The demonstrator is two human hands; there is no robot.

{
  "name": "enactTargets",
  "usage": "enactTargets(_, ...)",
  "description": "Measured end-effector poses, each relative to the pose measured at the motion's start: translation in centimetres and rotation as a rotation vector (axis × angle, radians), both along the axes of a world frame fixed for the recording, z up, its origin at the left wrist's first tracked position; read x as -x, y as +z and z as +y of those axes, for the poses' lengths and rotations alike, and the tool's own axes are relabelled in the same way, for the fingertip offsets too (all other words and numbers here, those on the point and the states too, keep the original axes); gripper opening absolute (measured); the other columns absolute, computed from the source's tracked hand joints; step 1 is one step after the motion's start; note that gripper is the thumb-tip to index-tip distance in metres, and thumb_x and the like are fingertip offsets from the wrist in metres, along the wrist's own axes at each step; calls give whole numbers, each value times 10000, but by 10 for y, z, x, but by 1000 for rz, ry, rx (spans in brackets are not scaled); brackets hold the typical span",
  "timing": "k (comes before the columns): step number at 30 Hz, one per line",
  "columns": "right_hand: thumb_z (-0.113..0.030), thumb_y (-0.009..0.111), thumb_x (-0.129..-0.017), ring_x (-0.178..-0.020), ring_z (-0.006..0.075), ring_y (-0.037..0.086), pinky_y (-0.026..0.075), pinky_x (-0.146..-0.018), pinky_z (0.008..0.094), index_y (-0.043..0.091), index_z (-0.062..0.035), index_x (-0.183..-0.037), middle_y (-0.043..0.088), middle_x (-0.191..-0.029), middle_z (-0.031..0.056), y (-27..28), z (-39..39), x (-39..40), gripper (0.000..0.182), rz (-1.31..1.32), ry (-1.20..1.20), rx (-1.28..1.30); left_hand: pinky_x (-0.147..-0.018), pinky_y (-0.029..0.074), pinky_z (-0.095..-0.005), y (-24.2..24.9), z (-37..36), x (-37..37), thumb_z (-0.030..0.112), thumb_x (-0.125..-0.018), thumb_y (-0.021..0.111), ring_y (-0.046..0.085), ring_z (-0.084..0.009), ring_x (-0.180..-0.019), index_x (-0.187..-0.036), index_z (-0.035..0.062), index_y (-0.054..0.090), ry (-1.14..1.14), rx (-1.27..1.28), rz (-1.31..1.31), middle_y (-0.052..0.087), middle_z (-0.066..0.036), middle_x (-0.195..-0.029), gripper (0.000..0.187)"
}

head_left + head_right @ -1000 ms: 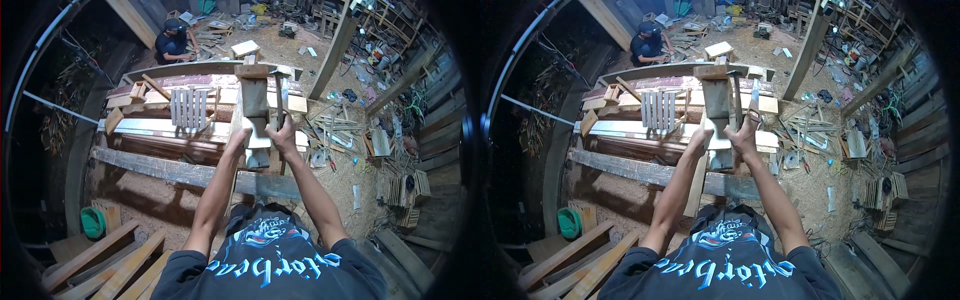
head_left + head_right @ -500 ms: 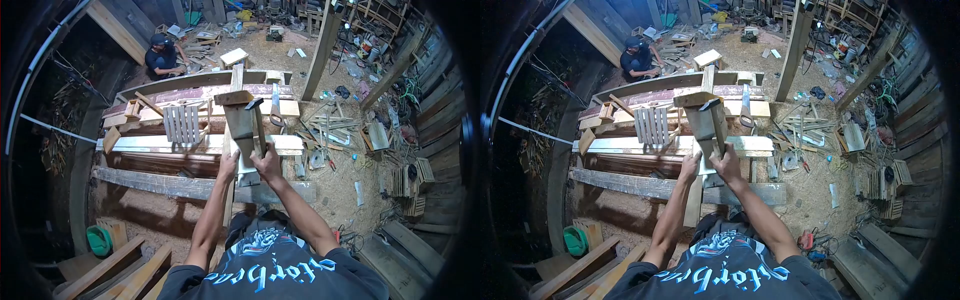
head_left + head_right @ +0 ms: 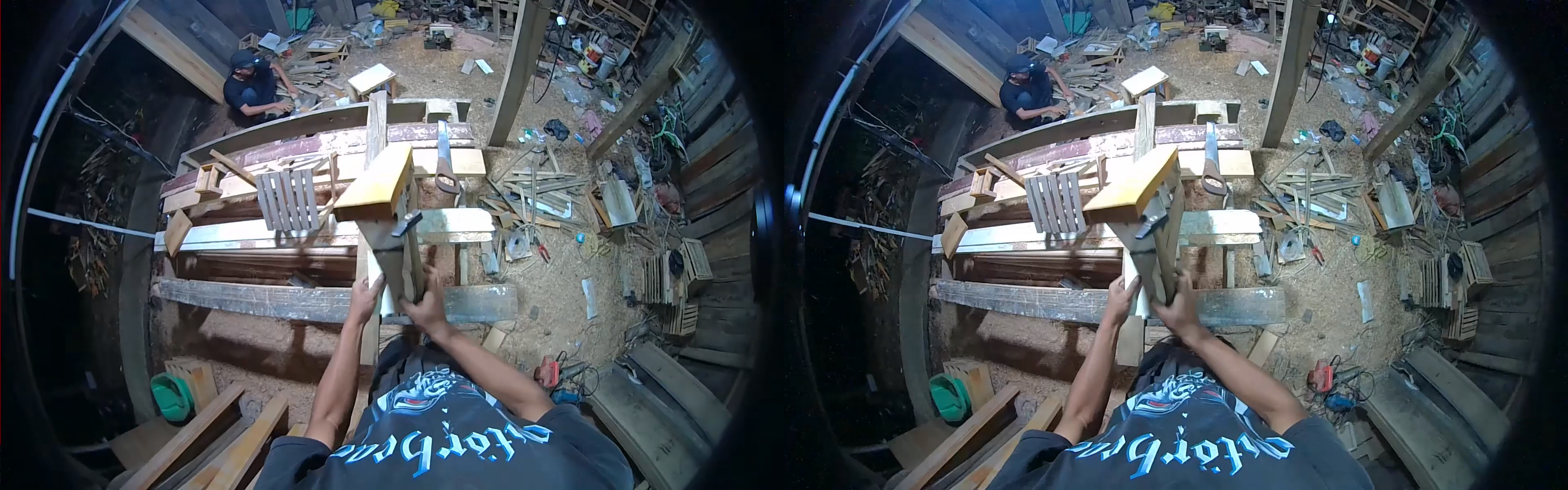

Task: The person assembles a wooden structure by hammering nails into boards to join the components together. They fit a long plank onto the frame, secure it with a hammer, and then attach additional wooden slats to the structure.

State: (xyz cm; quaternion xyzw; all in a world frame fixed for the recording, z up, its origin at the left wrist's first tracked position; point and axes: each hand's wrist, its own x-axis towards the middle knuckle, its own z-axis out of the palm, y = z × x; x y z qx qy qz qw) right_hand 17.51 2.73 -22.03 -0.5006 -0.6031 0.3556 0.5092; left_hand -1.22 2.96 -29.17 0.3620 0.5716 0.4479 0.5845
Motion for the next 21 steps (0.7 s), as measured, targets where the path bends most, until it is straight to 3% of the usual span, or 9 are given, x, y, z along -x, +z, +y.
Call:
enactTargets(2,-236,744,-760,-984,297,549,456,-819,390,461,-15,-1178,509,-1103,184,8,-12,-9,551,-47,45,-38,-678,442,-237,-16,-11,6,245,-943,599,558,-73,-757,-1057,-12,627,-5,3,15,643,3,-907,283)
enactTargets(6,-314,748,-777,-697,199,539,458,-643,335,566,16,-945,591,-815,103,5,-18,-20,413,-66,119,376,-630,427,-228,-14,-28,12,282,-954,583,537,-55,-703,-1029,20,632,14,47,-6,628,19,-854,277)
enactTargets(7,-356,697,-843,-599,160,502,441,-569,326,582,13,-846,576,-684,57,-9,-21,-18,386,-24,116,309,-619,425,-226,-9,-28,12,293,-955,580,534,-51,-690,-1026,30,632,8,71,-16,626,21,-842,277)
enactTargets(10,-394,617,-912,-609,127,496,435,-565,321,584,5,-868,568,-684,35,-55,-27,-9,403,254,69,593,-615,424,-229,-12,-23,16,279,-963,567,533,-55,-685,-993,24,634,33,123,-144,623,23,-828,265)
enactTargets(11,-420,541,-956,-624,118,507,430,-551,311,588,-8,-863,583,-720,26,-74,-22,-6,425,184,-14,487,-618,424,-231,-15,-23,18,267,-966,561,533,-58,-688,-978,16,634,46,141,-203,622,24,-827,261)
enactTargets(14,-439,565,-935,-650,159,532,455,-583,325,599,-14,-955,604,-781,71,-151,3,-2,427,208,-136,602,-621,432,-227,3,-17,18,270,-946,591,543,-68,-696,-987,26,633,23,202,-265,619,18,-840,250)
enactTargets(18,-468,575,-912,-671,242,573,483,-637,386,566,-7,-1107,620,-857,154,-102,62,6,500,584,-169,1148,-664,460,-283,32,-6,26,302,-923,556,566,-115,-743,-1024,62,636,-169,511,16,623,-18,-857,272)
enactTargets(20,-476,570,-905,-691,275,592,488,-661,414,544,-1,-1169,628,-903,193,-139,92,-3,544,678,11,1389,-671,474,-324,-20,-13,21,272,-920,513,589,-166,-733,-1007,36,643,-97,562,97,627,-39,-838,283)
enactTargets(21,-469,530,-919,-714,307,610,486,-661,420,541,2,-1195,638,-969,205,-198,104,-10,546,499,147,1390,-703,478,-384,-52,-24,13,264,-886,478,609,-260,-778,-1019,3,633,-76,294,348,637,-101,-845,332)
